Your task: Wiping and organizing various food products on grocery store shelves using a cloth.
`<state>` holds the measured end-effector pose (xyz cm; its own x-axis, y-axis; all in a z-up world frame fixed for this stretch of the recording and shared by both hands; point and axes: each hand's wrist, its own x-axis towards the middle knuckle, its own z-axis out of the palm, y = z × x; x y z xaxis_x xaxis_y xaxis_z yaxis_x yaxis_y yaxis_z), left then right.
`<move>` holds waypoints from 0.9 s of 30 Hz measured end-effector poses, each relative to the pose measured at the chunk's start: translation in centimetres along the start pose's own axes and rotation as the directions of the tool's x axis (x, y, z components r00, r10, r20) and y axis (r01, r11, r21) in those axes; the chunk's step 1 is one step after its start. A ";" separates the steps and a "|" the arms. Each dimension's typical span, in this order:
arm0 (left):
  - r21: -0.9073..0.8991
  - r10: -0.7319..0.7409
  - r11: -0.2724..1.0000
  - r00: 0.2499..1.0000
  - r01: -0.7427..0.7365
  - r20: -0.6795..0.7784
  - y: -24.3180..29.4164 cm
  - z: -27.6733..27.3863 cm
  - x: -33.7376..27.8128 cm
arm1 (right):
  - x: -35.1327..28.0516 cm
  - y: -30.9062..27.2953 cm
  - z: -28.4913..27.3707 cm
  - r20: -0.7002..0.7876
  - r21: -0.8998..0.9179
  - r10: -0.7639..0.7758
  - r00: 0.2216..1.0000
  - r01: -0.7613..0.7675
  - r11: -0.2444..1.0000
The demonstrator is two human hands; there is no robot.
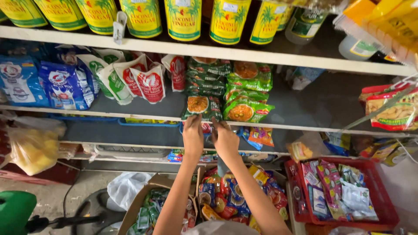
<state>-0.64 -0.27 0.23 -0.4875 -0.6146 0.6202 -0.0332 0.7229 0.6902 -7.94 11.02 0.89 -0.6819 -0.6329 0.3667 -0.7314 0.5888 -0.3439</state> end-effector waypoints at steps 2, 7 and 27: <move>-0.027 0.012 1.000 1.000 -0.012 -0.006 0.1 -0.3 -0.2 | 0.0 -0.3 -0.8 -0.001 0.016 -0.007 1.000 0.007 1.000; -0.200 -0.076 0.976 0.996 0.082 0.039 1.2 -1.6 -2.1 | -1.7 1.0 -1.5 -0.041 0.118 -0.016 0.999 0.020 0.993; -0.647 -0.100 0.584 0.834 0.490 0.542 4.1 7.3 -20.1 | -18.5 12.3 -6.5 0.135 0.753 0.092 0.987 -0.163 0.638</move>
<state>2.66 17.32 -12.15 -0.8762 -0.4143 0.2462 0.3062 -0.0840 0.9483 -4.30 33.25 -4.50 -0.7396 -0.6384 0.2130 -0.3542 0.1001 -0.9298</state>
